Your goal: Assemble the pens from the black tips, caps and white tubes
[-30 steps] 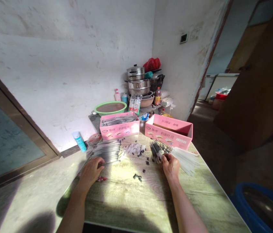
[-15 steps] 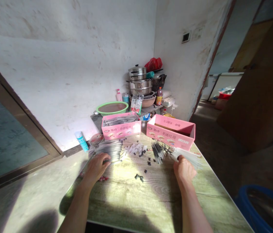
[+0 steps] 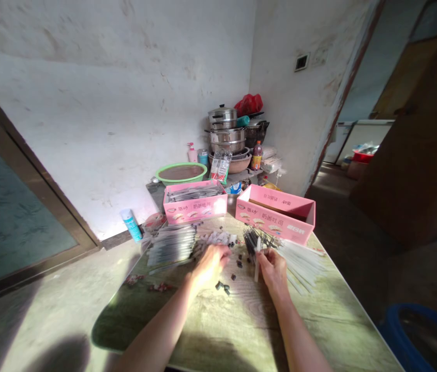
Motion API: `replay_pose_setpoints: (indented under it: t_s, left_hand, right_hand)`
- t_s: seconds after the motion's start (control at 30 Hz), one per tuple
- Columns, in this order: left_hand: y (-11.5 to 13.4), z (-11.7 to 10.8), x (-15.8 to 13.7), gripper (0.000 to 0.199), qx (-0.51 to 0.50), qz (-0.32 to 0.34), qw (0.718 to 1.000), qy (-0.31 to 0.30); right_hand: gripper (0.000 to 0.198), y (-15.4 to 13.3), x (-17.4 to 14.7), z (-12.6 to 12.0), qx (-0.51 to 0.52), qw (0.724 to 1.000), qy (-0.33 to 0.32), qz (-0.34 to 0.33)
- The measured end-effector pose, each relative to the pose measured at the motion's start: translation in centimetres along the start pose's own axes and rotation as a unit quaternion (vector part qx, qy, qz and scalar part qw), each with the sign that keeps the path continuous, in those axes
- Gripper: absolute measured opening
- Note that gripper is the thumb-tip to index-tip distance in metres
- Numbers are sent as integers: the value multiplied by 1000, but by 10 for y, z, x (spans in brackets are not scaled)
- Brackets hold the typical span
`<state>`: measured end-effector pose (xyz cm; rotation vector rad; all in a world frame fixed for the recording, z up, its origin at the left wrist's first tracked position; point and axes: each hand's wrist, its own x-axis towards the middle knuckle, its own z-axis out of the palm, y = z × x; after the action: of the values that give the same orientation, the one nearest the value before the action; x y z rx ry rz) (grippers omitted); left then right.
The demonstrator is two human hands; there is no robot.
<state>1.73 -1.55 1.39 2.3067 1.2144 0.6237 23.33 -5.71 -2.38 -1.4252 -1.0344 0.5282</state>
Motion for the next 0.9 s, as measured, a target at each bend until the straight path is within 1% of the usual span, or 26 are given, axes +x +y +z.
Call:
replay_pose_setpoints:
  t_s: [0.07, 0.13, 0.27, 0.37, 0.4, 0.47, 0.53, 0.57, 0.63, 0.67, 0.7, 0.77, 0.83, 0.9]
  left_hand:
    - [9, 11, 11, 22, 18, 25, 999, -23]
    - [18, 21, 22, 25, 43, 28, 998, -43]
    - [27, 34, 38, 18, 78, -26, 995, -56]
    - [25, 37, 42, 15, 54, -55, 996, -50]
    - [23, 38, 42, 13, 24, -61, 997, -36]
    - [15, 38, 40, 8, -75, -80, 994, 3]
    - [5, 38, 35, 6, -210, -113, 971, 27]
    - [0, 37, 32, 9, -266, -128, 955, 29]
    - [-10, 33, 25, 16, -333, -141, 932, 33]
    - [-15, 30, 21, 17, -337, -138, 931, 39]
    - [-18, 28, 17, 16, -320, -133, 937, 49]
    - [-24, 22, 10, 14, -235, -117, 963, 61]
    - [-26, 18, 5, 15, -134, -98, 985, 52]
    - [-26, 16, 3, 16, -74, -84, 993, 31]
  right_hand:
    - [45, 1, -2, 6, 44, 998, -38, 14]
    - [46, 2, -3, 8, 58, 997, -54, 26]
    - [45, 4, -3, 7, 71, 995, -64, 27]
    - [44, 6, -3, 7, 78, 993, -81, 27]
    - [44, 7, -4, 7, 82, 993, -84, 29]
    - [43, 7, -5, 8, 96, 990, -92, 39]
    - [42, 6, -6, 9, 121, 986, -104, 51]
    - [43, 5, -6, 10, 135, 983, -112, 58]
    - [44, 3, -7, 12, 156, 977, -126, 68]
    - [45, 2, -7, 12, 163, 976, -127, 72]
    - [45, 2, -7, 13, 167, 975, -123, 76]
    - [45, 2, -7, 13, 170, 977, -102, 77]
    - [44, 3, -6, 13, 165, 981, -75, 73]
    - [45, 5, -5, 12, 156, 983, -62, 71]
